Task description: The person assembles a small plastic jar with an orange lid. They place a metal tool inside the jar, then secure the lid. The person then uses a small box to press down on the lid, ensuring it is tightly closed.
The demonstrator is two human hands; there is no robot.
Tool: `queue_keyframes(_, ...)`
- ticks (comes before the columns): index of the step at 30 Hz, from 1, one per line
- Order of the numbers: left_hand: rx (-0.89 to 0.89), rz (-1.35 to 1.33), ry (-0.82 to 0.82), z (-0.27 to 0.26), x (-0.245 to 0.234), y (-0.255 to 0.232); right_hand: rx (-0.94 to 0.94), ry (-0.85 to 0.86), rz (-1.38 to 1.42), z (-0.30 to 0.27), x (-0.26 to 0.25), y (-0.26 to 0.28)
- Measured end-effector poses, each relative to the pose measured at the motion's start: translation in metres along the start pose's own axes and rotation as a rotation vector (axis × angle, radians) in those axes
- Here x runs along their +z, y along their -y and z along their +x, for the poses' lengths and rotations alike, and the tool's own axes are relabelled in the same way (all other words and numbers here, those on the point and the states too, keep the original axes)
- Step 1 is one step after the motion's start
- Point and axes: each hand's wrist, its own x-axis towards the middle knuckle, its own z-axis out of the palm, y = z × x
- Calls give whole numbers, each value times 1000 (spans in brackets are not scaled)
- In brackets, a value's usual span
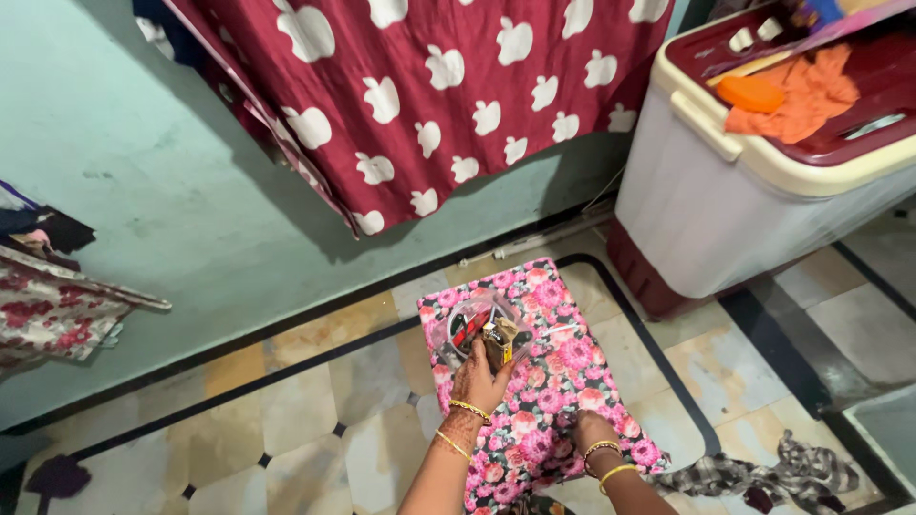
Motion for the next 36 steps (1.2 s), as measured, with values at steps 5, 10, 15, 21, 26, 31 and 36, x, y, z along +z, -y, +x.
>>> queue_keyframes(5,-18,32,77,2,6,10,98,-219,280,-13,-39,16)
queue_keyframes(10,93,18,91,9,17,27,-232,-565,591,-22,-131,56)
queue_keyframes(15,127,5,123,14,14,31,-511,-680,788,-45,-205,111)
queue_keyframes(21,42,-39,177,12,0,17,-616,-801,589,-43,-214,131)
queue_keyframes(26,19,-67,180,8,0,16,-576,-711,547,-20,-191,128)
queue_keyframes(31,86,-66,127,13,14,31,-493,-546,607,-6,-171,125)
queue_keyframes(36,63,-75,133,13,17,34,-544,-637,458,-2,-166,126)
